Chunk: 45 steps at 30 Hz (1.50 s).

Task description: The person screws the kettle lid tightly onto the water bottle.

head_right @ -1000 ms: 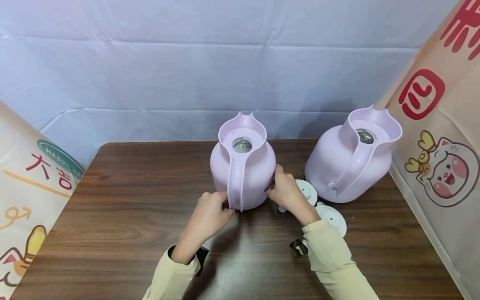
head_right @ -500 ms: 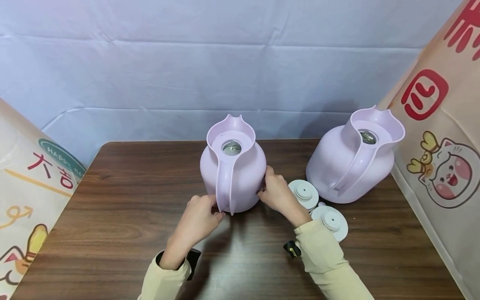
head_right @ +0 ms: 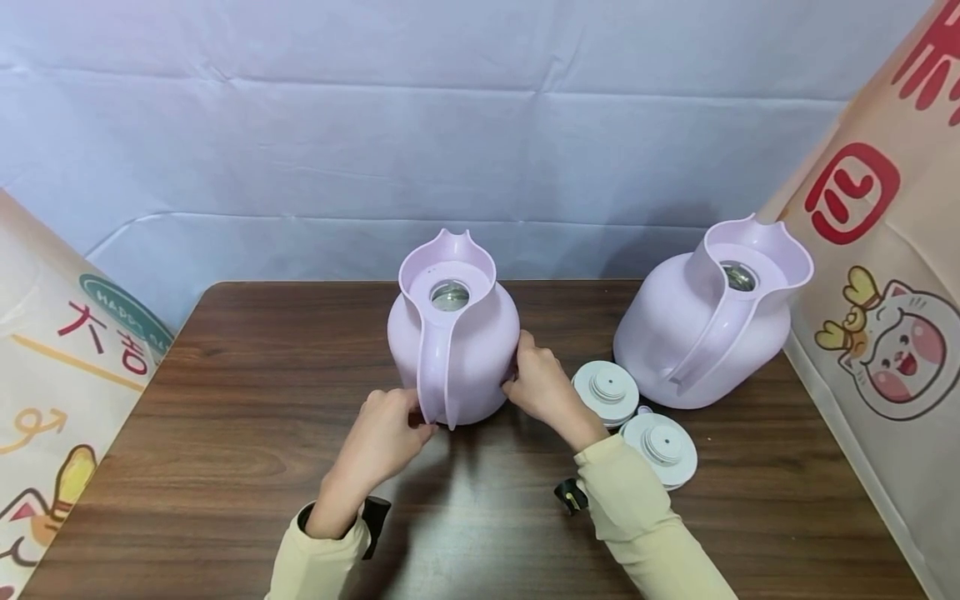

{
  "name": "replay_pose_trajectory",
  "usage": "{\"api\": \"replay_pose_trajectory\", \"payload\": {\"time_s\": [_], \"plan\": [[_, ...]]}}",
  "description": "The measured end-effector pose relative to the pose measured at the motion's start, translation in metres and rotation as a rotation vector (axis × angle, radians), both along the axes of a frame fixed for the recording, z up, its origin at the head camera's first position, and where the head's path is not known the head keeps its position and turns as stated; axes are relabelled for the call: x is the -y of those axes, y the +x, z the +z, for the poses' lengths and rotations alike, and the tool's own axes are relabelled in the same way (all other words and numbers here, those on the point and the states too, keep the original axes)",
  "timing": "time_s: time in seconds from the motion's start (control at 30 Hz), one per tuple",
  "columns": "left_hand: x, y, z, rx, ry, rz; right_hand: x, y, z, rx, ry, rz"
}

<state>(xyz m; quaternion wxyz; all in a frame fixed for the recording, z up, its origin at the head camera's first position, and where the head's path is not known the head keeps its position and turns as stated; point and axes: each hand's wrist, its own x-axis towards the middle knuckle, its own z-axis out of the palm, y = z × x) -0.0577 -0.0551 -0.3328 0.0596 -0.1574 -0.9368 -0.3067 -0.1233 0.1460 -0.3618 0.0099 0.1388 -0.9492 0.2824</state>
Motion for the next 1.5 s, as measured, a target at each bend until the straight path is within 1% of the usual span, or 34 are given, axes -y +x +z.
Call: {"api": "replay_pose_trajectory", "payload": {"time_s": [0.23, 0.4, 0.7, 0.83, 0.97, 1.1, 1.2, 1.33, 1.5], "plan": [[0.005, -0.003, 0.001, 0.017, 0.011, 0.016, 0.005, -0.005, -0.001, 0.018, -0.009, 0.015], [0.009, -0.006, 0.000, 0.024, 0.018, 0.041, 0.009, -0.009, -0.001, 0.033, -0.010, 0.019], [0.013, -0.009, -0.001, 0.066, 0.039, 0.118, 0.016, -0.014, 0.000, 0.040, -0.009, 0.035], [0.014, -0.009, -0.003, 0.052, 0.047, 0.121, 0.017, -0.015, 0.001, 0.057, -0.009, 0.033], [0.016, -0.008, -0.005, 0.044, 0.060, 0.109, 0.017, -0.016, 0.001, 0.070, -0.016, 0.036], [0.016, -0.010, -0.010, 0.068, 0.072, 0.111, 0.017, -0.016, -0.001, 0.083, -0.028, 0.041], [0.015, -0.012, -0.016, 0.074, 0.085, 0.129, 0.016, -0.016, -0.001, 0.085, -0.031, 0.049], [0.014, -0.013, -0.023, 0.048, 0.116, 0.163, 0.014, -0.015, -0.001, 0.087, -0.040, 0.070], [0.011, -0.012, -0.028, 0.035, 0.148, 0.204, 0.010, -0.013, -0.002, 0.116, -0.057, 0.088]]}}
